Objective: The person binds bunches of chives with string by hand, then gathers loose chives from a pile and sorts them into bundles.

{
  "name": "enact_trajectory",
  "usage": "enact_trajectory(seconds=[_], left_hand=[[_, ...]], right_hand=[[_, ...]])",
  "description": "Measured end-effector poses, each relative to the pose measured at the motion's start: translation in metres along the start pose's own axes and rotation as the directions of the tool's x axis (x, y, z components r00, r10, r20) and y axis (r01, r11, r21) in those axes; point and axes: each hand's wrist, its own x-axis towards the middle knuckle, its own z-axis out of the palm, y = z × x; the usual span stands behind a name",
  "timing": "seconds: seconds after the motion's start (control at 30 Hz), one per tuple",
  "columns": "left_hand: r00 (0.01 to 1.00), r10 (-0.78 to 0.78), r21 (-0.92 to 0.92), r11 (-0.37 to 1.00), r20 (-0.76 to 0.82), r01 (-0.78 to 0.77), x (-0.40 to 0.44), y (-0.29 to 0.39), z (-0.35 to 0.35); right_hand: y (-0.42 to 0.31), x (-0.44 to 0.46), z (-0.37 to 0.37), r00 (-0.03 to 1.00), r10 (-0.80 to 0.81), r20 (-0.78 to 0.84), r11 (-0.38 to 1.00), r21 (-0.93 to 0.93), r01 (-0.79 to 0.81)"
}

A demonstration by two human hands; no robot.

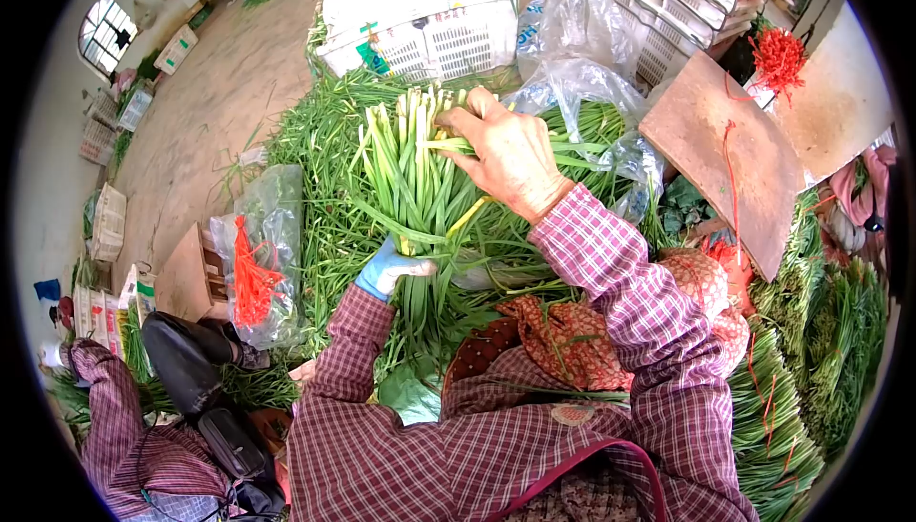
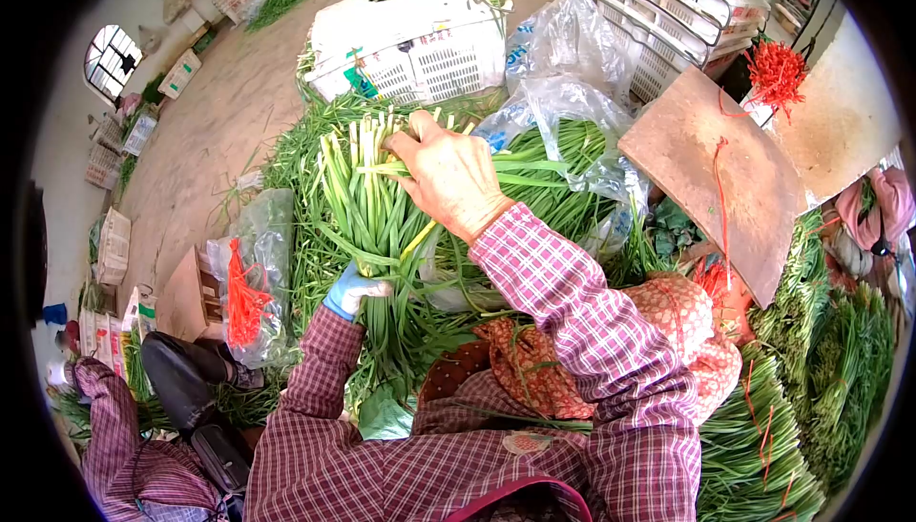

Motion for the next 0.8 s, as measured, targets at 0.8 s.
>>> enact_trajectory(seconds=[0.8], left_hand=[[0.976, 0.184, 0.23, 0.961, -0.117, -0.153, 0.006, 0.02, 0.03]], right_hand=[[-0.007, -0.019, 0.003, 0.947, 0.293, 0.134, 0.911, 0.261, -0.319]])
